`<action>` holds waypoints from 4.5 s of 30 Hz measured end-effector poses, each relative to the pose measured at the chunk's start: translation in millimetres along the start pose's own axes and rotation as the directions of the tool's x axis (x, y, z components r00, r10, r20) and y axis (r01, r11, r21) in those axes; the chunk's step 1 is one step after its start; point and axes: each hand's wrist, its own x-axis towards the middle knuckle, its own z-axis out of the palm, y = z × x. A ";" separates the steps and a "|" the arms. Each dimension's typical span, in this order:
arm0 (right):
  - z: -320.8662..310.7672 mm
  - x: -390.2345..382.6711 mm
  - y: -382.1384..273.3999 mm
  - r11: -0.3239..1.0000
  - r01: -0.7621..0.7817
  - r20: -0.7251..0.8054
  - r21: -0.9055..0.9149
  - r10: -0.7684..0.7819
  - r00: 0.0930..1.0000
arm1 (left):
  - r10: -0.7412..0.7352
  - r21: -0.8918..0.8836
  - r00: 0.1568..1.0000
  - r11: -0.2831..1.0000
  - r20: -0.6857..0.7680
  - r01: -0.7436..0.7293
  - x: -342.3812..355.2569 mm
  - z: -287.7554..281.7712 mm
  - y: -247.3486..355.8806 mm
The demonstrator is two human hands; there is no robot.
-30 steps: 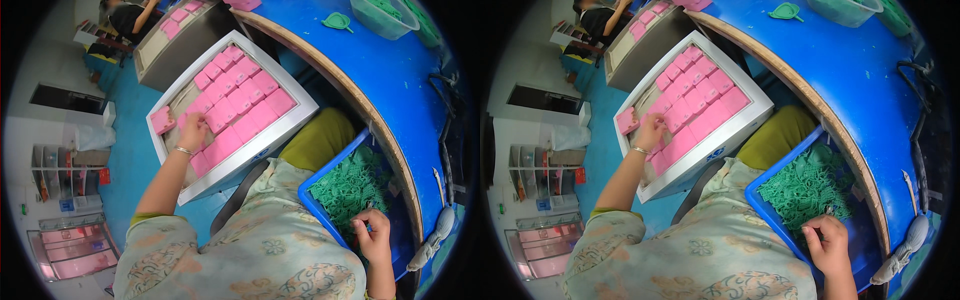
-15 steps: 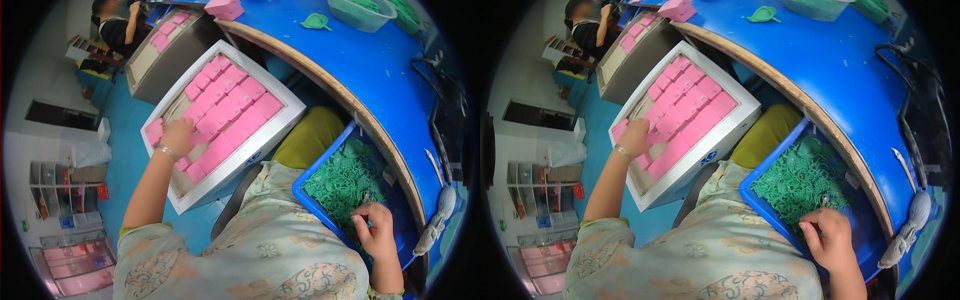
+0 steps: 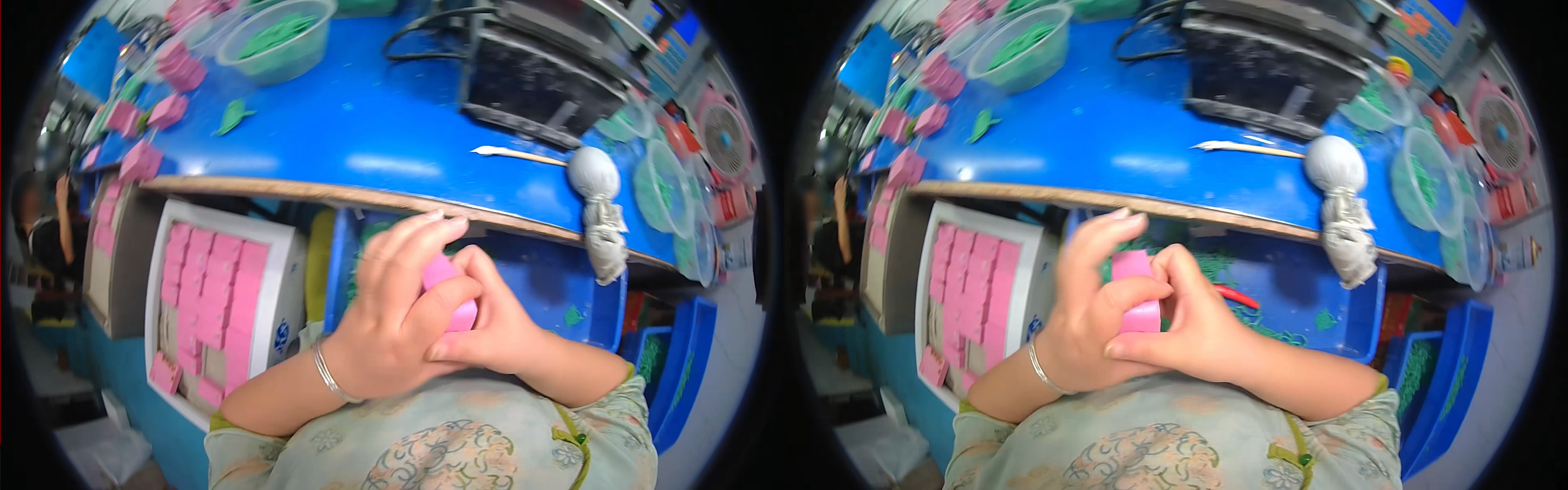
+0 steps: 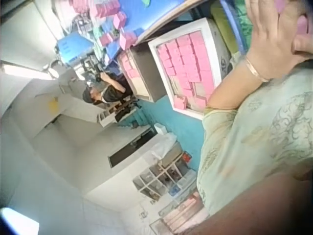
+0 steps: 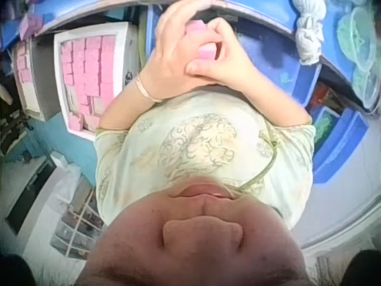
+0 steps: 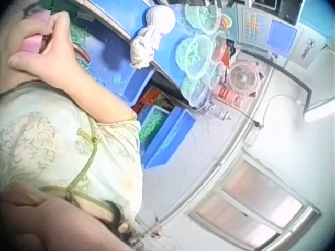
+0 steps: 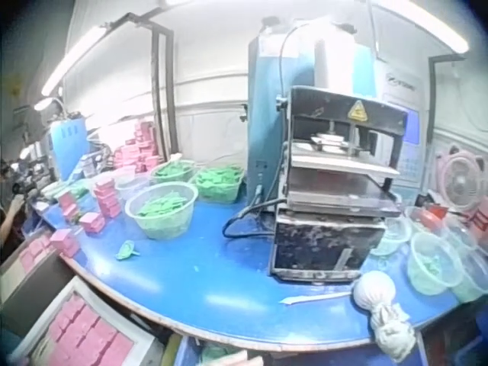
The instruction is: Using a wax injection molding machine to produce small green wax jewelry patterns.
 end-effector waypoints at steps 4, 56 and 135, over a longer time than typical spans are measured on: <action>-14.3 -13.7 -1.9 0.884 -0.079 -0.096 -0.460 0.039 0.995 | -0.022 -0.396 0.968 0.910 0.251 0.124 6.9 7.7 -7.4; -10.9 -5.6 -3.0 0.910 0.113 -0.268 0.399 -0.002 0.963 | -0.377 -0.952 0.922 0.244 0.085 0.187 -4.4 24.5 -26.2; -28.1 28.4 -39.7 0.513 0.433 0.272 -0.741 -0.361 0.892 | -0.650 -0.872 0.729 0.208 0.216 0.444 1.8 32.2 -27.0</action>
